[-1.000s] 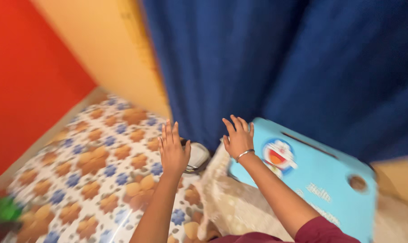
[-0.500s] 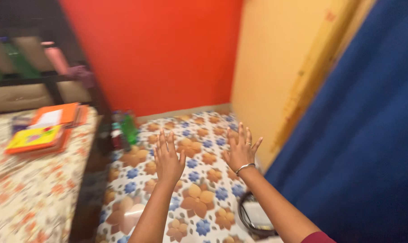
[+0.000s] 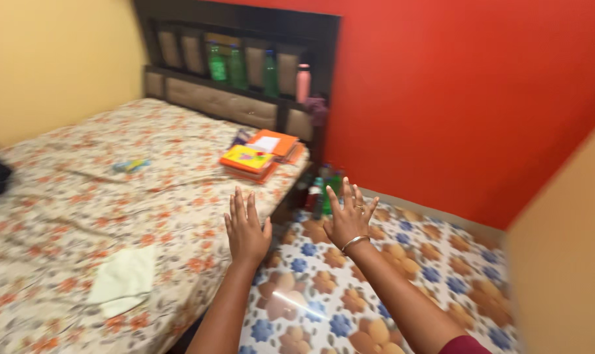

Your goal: The person assembles a small blue Doraemon-themed table by unfolding the legs and securing the tabletop. They then wipe the tabletop with a cloth and place a white towel over it.

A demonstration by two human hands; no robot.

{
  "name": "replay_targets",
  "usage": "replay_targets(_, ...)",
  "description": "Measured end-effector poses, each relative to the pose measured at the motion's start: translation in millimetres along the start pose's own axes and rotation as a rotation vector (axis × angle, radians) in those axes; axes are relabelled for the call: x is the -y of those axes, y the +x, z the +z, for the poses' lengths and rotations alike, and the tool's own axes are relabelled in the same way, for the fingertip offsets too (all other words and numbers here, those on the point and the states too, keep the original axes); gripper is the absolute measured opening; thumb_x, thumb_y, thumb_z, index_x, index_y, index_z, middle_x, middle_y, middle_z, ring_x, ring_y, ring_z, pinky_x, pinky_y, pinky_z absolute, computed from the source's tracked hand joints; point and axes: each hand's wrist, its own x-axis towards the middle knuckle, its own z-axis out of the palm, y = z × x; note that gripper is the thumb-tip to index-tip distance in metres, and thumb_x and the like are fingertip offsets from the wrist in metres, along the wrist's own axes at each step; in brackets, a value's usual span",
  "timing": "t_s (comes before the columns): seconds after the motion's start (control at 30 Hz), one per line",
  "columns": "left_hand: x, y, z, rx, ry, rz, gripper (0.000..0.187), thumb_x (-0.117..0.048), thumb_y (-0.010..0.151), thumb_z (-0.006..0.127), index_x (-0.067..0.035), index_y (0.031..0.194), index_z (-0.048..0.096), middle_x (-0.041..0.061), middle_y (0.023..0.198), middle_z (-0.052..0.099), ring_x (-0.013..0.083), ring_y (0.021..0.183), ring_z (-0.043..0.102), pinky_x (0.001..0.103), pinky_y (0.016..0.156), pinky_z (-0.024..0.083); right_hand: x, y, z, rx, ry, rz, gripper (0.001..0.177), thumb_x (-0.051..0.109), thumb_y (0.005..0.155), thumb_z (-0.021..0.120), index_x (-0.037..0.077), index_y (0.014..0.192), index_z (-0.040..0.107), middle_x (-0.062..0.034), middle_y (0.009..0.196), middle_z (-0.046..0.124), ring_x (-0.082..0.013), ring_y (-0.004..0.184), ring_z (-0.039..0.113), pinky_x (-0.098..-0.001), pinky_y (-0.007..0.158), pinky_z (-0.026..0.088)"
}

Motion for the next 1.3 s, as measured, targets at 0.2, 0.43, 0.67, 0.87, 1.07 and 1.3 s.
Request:
replay_targets(0.2, 101.6, 25.9, -1.8, 0.007, 0.114, -0.144, 0.08, -0.032, 0.086, 0.071, -0.009, 0.154, 0.036, 0.019, 0.166, 0.017, 0.0383, 0.153, 0.021, 0.062, 0.117, 0.027, 89.1, 58.6, 57.5, 0.052, 0.033, -0.138, 0.085, 0.041, 0.077, 0.077, 0.031, 0.152, 0.038, -0.0118, 0.168, 0.013, -0.0361, 0.151, 0.018, -0.0814, 0.112, 0.005)
replay_targets(0.43, 198.4, 14.8, -12.3, 0.001, 0.218, -0.289, 0.081, -0.033, 0.086, 0.071, -0.01, 0.155, 0.035, 0.02, 0.165, 0.017, 0.0385, 0.152, 0.021, 0.061, 0.116, 0.028, 185.2, 98.3, 113.5, 0.206, 0.152, -0.283, 0.082, 0.041, 0.079, 0.076, 0.031, 0.151, 0.039, -0.0121, 0.167, 0.012, -0.0368, 0.152, 0.014, -0.0805, 0.112, 0.005)
replay_targets(0.67, 264.1, -2.9, -10.2, 0.067, 0.327, -0.534, 0.078, -0.032, 0.086, 0.072, -0.01, 0.152, 0.037, 0.02, 0.166, 0.018, 0.0387, 0.152, 0.023, 0.059, 0.116, 0.029, 273.7, 135.1, 161.9, 0.372, 0.208, -0.477, 0.082, 0.039, 0.079, 0.075, 0.032, 0.151, 0.038, -0.0119, 0.169, 0.009, -0.0364, 0.153, 0.016, -0.0794, 0.113, 0.006)
replay_targets(0.87, 313.5, -7.3, 10.5, -0.069, 0.33, -0.7, 0.07, -0.029, 0.084, 0.072, -0.009, 0.146, 0.048, 0.018, 0.16, 0.03, 0.0373, 0.142, 0.04, 0.053, 0.111, 0.041, 339.5, 172.6, 212.2, 0.477, 0.232, -0.702, 0.083, 0.037, 0.079, 0.076, 0.032, 0.152, 0.038, -0.014, 0.168, 0.008, -0.0383, 0.153, 0.017, -0.078, 0.114, 0.006)
replay_targets(1.07, 353.6, -35.3, 18.6, 0.058, 0.376, -0.917, 0.056, -0.029, 0.087, 0.07, -0.014, 0.139, 0.055, 0.011, 0.155, 0.038, 0.0327, 0.135, 0.048, 0.05, 0.1, 0.049, 392.4, 175.5, 252.0, 0.609, 0.26, -0.912, 0.08, 0.036, 0.082, 0.074, 0.028, 0.153, 0.038, -0.0147, 0.169, 0.008, -0.0395, 0.154, 0.015, -0.078, 0.115, 0.007)
replay_targets(1.3, 392.7, -98.8, 31.9, 0.289, 0.359, -1.152, 0.045, -0.029, 0.087, 0.07, -0.019, 0.13, 0.064, 0.01, 0.154, 0.041, 0.0321, 0.134, 0.048, 0.05, 0.1, 0.049, 435.9, 153.9, 303.6, 0.809, 0.182, -1.088, 0.084, 0.039, 0.083, 0.074, 0.027, 0.156, 0.034, -0.0134, 0.169, 0.008, -0.038, 0.154, 0.015, -0.0783, 0.115, 0.009)
